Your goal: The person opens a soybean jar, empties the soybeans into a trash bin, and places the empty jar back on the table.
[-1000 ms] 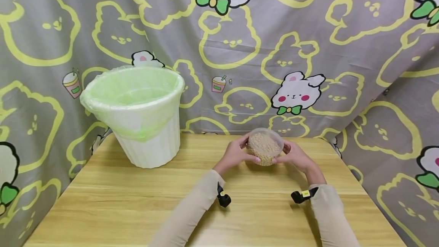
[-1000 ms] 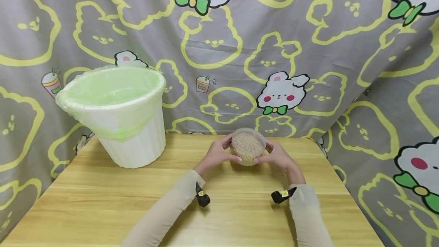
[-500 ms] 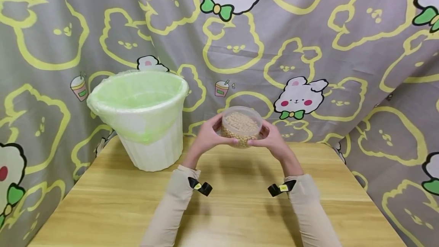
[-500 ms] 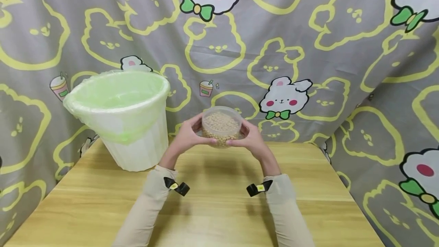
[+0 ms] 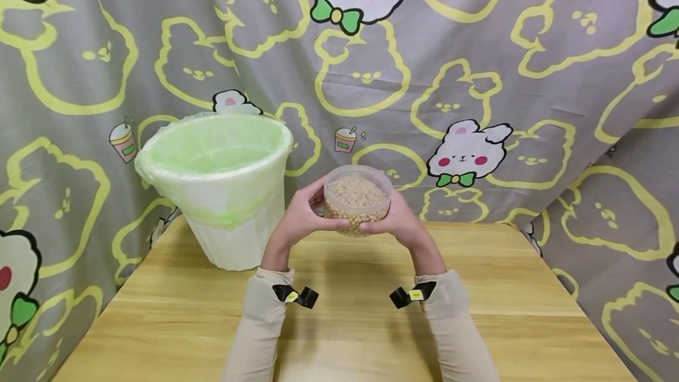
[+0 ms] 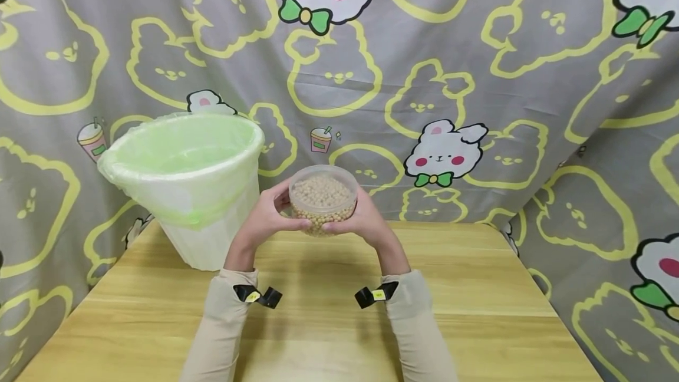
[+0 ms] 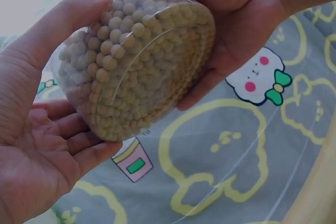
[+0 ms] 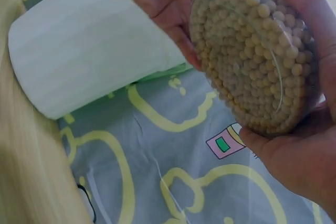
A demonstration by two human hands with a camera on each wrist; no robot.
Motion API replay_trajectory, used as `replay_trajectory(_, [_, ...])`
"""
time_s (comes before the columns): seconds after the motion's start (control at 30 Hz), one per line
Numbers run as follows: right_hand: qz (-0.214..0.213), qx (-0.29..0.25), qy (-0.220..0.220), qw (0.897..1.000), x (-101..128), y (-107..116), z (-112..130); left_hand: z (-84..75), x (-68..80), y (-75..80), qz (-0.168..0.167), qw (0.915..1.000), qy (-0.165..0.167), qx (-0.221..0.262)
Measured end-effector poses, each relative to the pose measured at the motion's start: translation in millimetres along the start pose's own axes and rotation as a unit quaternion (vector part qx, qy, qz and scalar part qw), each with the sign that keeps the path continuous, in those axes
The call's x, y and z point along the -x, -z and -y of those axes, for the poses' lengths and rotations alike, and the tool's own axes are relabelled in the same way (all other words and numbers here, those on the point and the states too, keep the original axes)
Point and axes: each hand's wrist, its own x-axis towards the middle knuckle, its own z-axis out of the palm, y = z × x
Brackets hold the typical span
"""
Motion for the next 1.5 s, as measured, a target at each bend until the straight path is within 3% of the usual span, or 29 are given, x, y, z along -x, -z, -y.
replay_trajectory(0.2, [-0.037, -0.036, 0.01, 0.999, 7.2, -5.3, -2.3, 2.3, -0.7, -4.3, 0.002, 0.9997, -0.004, 0.024])
replay_trajectory(0.33, [-0.038, -0.025, 0.011, 0.999, 7.8, -5.3, -1.5, -0.7, 0.3, -5.1, -0.013, 0.9984, -0.005, 0.055])
replay_trajectory(0.43, [-0.017, -0.011, 0.009, 1.0, 8.1, -3.3, -4.0, -2.7, 0.9, -6.1, -0.013, 0.998, -0.007, 0.062])
replay_trajectory(0.63, [0.056, -0.008, 0.022, 0.998, 6.3, -1.8, -12.1, -5.4, 1.3, -6.3, 0.027, 0.9976, -0.017, 0.062])
replay_trajectory(0.77, [0.075, -0.006, 0.035, 0.997, 5.5, -3.2, -13.6, -7.1, 2.0, -6.2, 0.033, 0.9982, -0.022, 0.045])
replay_trajectory(0.97, [0.044, 0.02, 0.027, 0.998, 5.6, -6.4, -10.7, -10.0, 2.5, -10.1, -0.001, 0.9995, -0.011, 0.029])
replay_trajectory(1.3, [-0.065, 0.054, 0.014, 0.996, 7.3, -13.2, -5.1, -13.6, -2.1, -32.5, -0.101, 0.9945, 0.027, 0.005])
replay_trajectory(1.4, [-0.069, 0.059, 0.018, 0.996, 8.1, -11.7, -2.3, -15.3, -1.6, -33.2, -0.098, 0.9948, 0.026, -0.003])
replay_trajectory(1.5, [-0.044, 0.055, 0.023, 0.997, 9.5, -7.7, -0.2, -16.6, 0.6, -27.2, -0.061, 0.9979, 0.015, 0.017])
